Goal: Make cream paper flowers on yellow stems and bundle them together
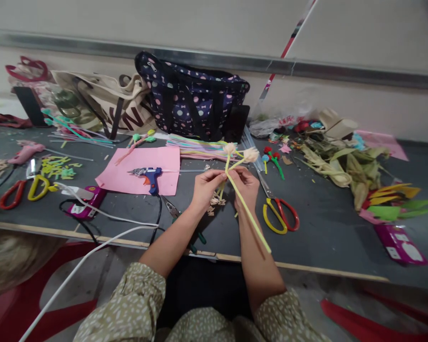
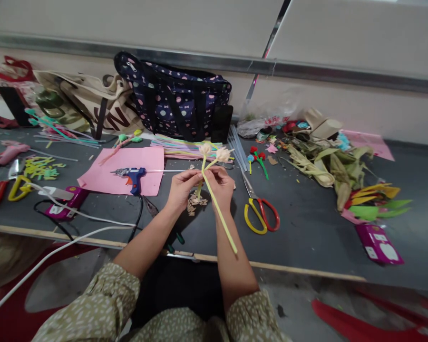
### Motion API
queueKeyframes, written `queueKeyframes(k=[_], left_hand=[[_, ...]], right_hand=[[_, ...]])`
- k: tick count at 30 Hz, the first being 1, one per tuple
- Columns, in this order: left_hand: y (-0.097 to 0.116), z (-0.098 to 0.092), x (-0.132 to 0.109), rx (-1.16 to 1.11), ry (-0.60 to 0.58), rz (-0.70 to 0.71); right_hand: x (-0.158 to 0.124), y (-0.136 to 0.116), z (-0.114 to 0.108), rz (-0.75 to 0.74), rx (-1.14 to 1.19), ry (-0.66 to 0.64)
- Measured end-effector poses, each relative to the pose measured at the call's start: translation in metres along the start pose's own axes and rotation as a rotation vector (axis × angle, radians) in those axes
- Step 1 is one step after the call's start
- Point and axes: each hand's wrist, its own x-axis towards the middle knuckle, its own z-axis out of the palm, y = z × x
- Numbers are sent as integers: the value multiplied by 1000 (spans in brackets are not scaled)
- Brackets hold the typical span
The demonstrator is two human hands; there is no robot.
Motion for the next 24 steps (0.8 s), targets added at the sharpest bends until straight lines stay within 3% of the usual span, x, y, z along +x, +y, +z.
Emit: queueKeyframes(k=[4, 10, 15, 24], left_hand=[[0, -2, 2, 30, 6, 77], [0, -2, 3, -49, 17, 42], [-1, -2, 3, -52, 24, 97], [1, -3, 4, -51, 42, 159]], right_hand=[[1, 2, -4, -41, -93, 36], [1, 1, -6, -70, -138, 21], [-1, -1, -6, -56, -189, -48], [-5, -4, -5, -179, -356, -130]])
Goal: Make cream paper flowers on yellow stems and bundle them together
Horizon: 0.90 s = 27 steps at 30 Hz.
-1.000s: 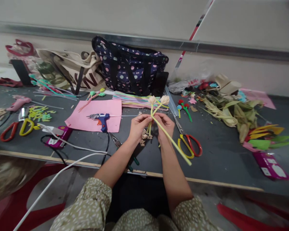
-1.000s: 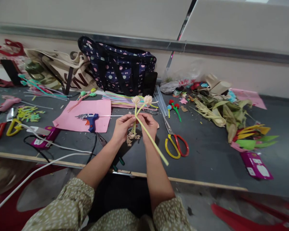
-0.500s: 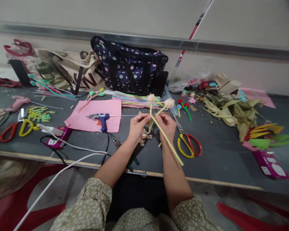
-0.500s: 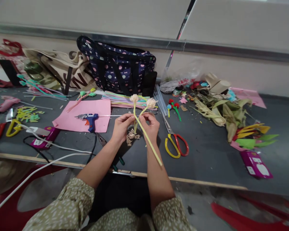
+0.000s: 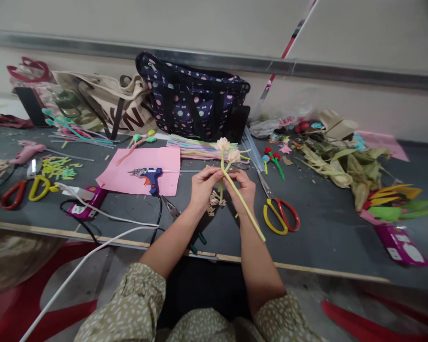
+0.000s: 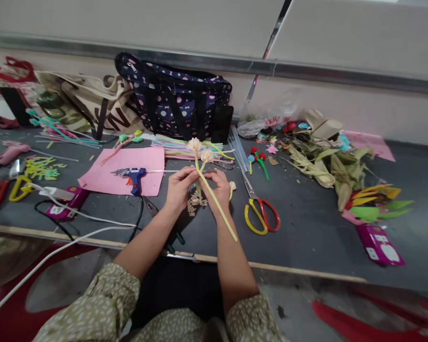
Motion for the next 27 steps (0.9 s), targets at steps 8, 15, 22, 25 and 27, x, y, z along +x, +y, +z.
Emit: queueKeyframes(k=[8, 15, 22, 25, 27], left_hand=[[-3, -1, 0, -31, 7, -45], [-3, -1, 2, -73, -30, -154], [0, 1, 1, -123, 1, -191], [0, 2, 0, -105, -27, -179], [0, 2, -2, -88, -64, -175]], right_hand=[[-1, 0, -3, -86, -91, -4], [-2, 5, 1, -127, -140, 15], [3, 0, -6, -17, 36, 9], [5, -3, -6, 56, 126, 88], [6, -3, -5, 78, 155, 94]])
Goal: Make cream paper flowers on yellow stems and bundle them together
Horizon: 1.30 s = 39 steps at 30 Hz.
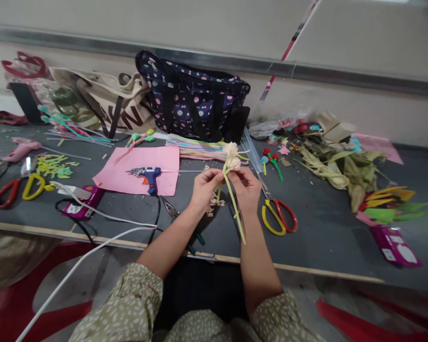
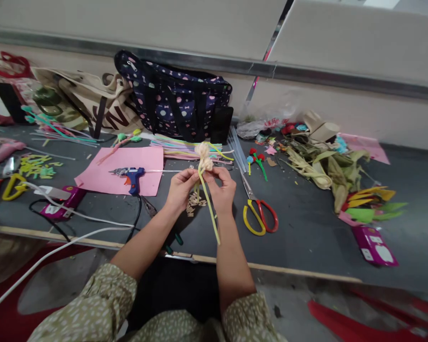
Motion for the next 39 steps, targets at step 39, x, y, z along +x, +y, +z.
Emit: queueKeyframes(k=[39], left_hand=[[1, -5, 3, -85, -12, 14]], right_hand=[[-6, 18, 8, 59, 114, -70]])
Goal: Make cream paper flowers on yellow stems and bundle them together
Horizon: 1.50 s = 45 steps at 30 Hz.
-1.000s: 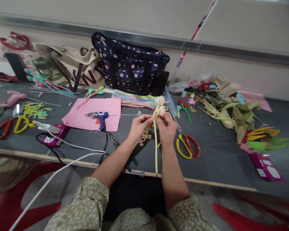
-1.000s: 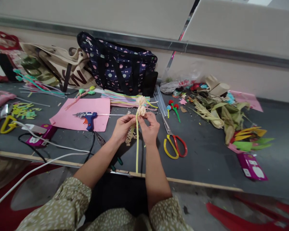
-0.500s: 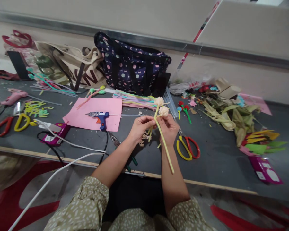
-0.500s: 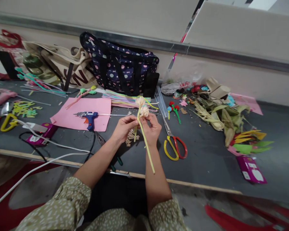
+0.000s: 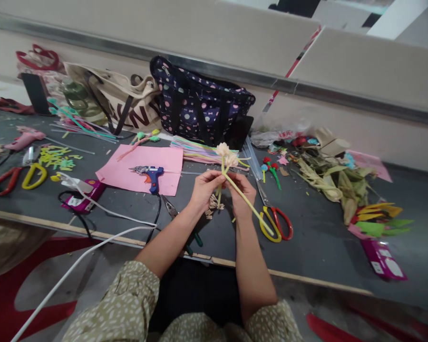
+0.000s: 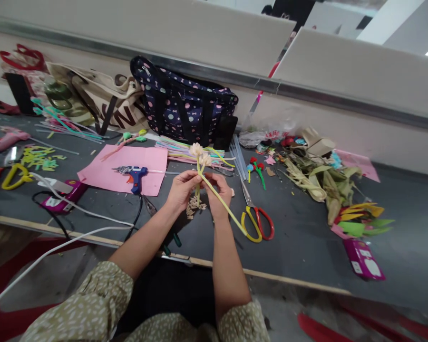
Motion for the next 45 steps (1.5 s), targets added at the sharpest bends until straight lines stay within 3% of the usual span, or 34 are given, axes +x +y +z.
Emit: queueKeyframes(k=[6, 12, 16, 26, 37, 45], left_hand=[[2, 1, -2, -19, -29, -129], [0, 2, -3, -6, -70, -187], [-1, 2, -4, 0, -88, -223], [0, 3, -5, -44, -108, -233], [2, 6, -5, -61, -110, -329], [5, 7, -7, 31, -114, -254]], right_hand=[[3, -3, -4, -22, -2, 155], [5, -17, -3, 38, 37, 93], [4, -20, -1, -1, 59, 80], [-1, -7, -3, 138, 197, 70], [3, -13, 0, 135, 252, 52], [1, -16, 0, 49, 208, 79]])
